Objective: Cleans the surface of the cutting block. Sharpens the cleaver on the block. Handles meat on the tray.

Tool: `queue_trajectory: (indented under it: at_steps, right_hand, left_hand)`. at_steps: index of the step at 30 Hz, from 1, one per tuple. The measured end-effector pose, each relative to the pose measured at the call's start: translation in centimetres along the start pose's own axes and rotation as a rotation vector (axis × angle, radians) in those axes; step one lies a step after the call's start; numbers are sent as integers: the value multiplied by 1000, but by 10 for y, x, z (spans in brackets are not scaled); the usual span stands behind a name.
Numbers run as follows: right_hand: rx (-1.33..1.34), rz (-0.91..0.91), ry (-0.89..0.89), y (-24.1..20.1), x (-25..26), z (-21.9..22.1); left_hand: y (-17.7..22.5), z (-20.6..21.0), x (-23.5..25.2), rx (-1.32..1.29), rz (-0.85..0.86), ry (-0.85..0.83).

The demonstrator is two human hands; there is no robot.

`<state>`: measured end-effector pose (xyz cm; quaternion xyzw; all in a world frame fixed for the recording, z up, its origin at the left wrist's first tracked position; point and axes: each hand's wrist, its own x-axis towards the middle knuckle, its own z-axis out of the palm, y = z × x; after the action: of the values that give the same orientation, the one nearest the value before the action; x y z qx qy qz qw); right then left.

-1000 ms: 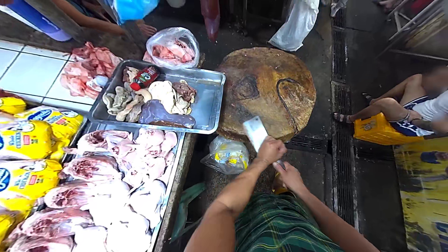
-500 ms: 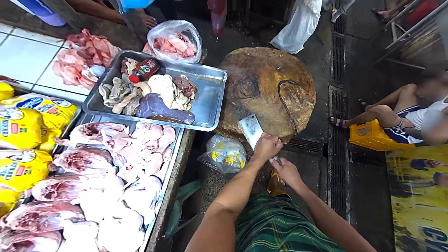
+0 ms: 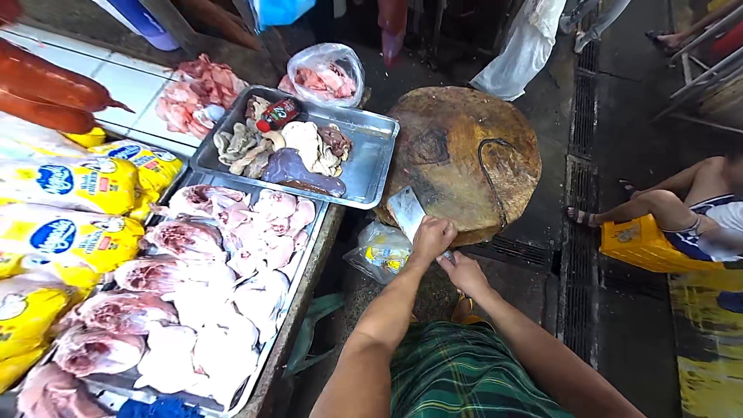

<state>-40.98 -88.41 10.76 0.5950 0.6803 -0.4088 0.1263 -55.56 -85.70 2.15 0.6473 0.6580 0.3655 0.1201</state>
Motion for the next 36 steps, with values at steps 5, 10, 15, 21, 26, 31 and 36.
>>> queue_trajectory:
  at_steps: [5, 10, 15, 21, 26, 31, 36]
  right_hand:
    - [-14, -7, -115, 25, -14, 1]
    - [104, 32, -207, 31, -33, -7]
    - [128, 20, -240, 27, -41, -15]
    - [123, 23, -275, 34, -45, -16]
    - [115, 22, -297, 42, -51, -19]
    - [108, 40, -298, 52, -53, -17]
    - [94, 56, -284, 60, -53, -15]
  left_hand:
    - [21, -16, -43, -130, -171, 84]
    - [30, -70, -116, -64, -165, 74]
    - [22, -72, -161, 94, -164, -164]
    - [11, -61, -167, 81, -177, -192]
    - [-14, -64, -171, 76, -265, -173]
    - [-42, -63, -166, 85, -329, -172]
    - [-63, -57, -157, 68, -397, -196]
